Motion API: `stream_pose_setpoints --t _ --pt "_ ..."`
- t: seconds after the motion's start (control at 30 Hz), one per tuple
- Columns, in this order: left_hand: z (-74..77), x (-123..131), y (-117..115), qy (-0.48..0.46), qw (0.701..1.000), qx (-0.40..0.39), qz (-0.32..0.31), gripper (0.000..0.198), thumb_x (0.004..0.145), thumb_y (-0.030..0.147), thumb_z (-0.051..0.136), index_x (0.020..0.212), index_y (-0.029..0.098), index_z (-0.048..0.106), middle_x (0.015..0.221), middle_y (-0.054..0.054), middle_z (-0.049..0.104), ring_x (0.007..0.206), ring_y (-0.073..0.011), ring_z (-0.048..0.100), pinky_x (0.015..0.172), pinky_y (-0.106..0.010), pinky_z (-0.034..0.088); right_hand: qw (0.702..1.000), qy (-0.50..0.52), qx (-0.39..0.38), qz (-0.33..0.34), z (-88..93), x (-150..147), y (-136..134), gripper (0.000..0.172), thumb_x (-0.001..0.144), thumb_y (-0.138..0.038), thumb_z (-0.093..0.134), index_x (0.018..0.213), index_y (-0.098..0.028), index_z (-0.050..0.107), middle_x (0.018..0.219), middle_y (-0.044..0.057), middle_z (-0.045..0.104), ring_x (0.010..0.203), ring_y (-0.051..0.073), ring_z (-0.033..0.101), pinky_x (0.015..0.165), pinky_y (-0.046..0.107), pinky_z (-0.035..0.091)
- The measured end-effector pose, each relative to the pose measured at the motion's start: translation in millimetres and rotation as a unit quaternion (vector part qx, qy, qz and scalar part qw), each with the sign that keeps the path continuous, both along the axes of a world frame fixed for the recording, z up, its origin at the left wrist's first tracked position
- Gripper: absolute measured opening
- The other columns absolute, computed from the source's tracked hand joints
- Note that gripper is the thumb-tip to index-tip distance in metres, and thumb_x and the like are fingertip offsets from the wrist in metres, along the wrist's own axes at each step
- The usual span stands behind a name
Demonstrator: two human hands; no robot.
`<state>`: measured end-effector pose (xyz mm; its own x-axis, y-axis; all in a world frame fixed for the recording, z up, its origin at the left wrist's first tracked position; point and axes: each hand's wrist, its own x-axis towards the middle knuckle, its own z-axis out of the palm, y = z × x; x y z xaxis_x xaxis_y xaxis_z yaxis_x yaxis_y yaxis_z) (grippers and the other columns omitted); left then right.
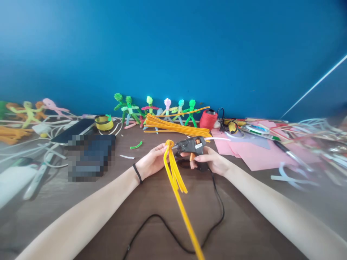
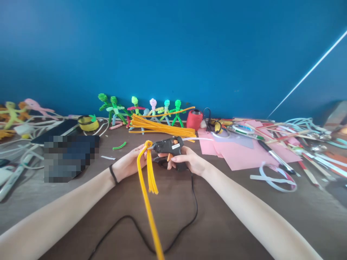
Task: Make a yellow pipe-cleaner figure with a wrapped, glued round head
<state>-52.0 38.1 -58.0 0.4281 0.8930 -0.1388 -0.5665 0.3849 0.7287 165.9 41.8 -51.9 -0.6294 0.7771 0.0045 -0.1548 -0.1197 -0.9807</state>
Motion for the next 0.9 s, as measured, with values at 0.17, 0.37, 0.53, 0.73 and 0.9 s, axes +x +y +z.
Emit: stream_pose_setpoints --t 0.17,0.37,0.53,0.73,0.9 --pt "0.5 0 0 -0.006 1.0 -0.004 -0.002 0.015 0.066 0.012 0.066 0.08 0.013 0.059 0.061 0.002 0.057 0.055 -0.0061 0.054 0.058 -0.017 0.043 1.0 0.012 -0.002 -0.013 -5.3 -4 0 0.014 0.07 -0.023 0.061 0.079 -0.012 0.059 0.073 0.004 0.061 0.059 0.012 0.056 0.061 0.026 0.042" --pt "2.4 -1 -3 -0.005 1.0 0.003 -0.016 0.015 0.066 0.013 0.066 0.079 0.013 0.058 0.061 0.002 0.057 0.055 -0.0072 0.054 0.058 -0.019 0.042 1.0 0.001 -0.007 -0.026 -6.6 -7 -2 0.019 0.072 -0.03 0.062 0.079 -0.013 0.059 0.074 0.004 0.059 0.068 0.014 0.058 0.068 0.027 0.044" --pt "-6.5 -3 2 -0.024 0.999 0.008 -0.035 0.015 0.069 0.015 0.064 0.083 0.015 0.059 0.064 0.002 0.055 0.055 -0.0055 0.05 0.061 -0.02 0.042 1.0 -0.015 0.01 -0.018 -6.5 -7 -1 0.021 0.073 -0.033 0.061 0.075 -0.013 0.057 0.069 0.003 0.058 0.063 0.013 0.056 0.064 0.026 0.043" --pt "-9.0 -3 4 -0.019 0.999 0.003 -0.037 0.015 0.07 0.014 0.064 0.084 0.015 0.06 0.067 0.002 0.056 0.056 -0.0057 0.051 0.064 -0.021 0.042 1.0 -0.018 0.021 -0.008 -6.6 -5 -1 0.02 0.073 -0.032 0.06 0.073 -0.013 0.054 0.068 0.002 0.053 0.059 0.011 0.051 0.06 0.025 0.04" --pt "-5.3 -1 1 0.002 0.999 0.021 -0.032 0.014 0.069 0.016 0.065 0.082 0.013 0.061 0.064 0.001 0.057 0.058 -0.0075 0.053 0.063 -0.021 0.043 0.998 -0.027 0.052 -0.001 -5.6 -5 -1 0.02 0.076 -0.032 0.057 0.071 -0.013 0.053 0.064 0.001 0.05 0.054 0.009 0.044 0.056 0.024 0.034"
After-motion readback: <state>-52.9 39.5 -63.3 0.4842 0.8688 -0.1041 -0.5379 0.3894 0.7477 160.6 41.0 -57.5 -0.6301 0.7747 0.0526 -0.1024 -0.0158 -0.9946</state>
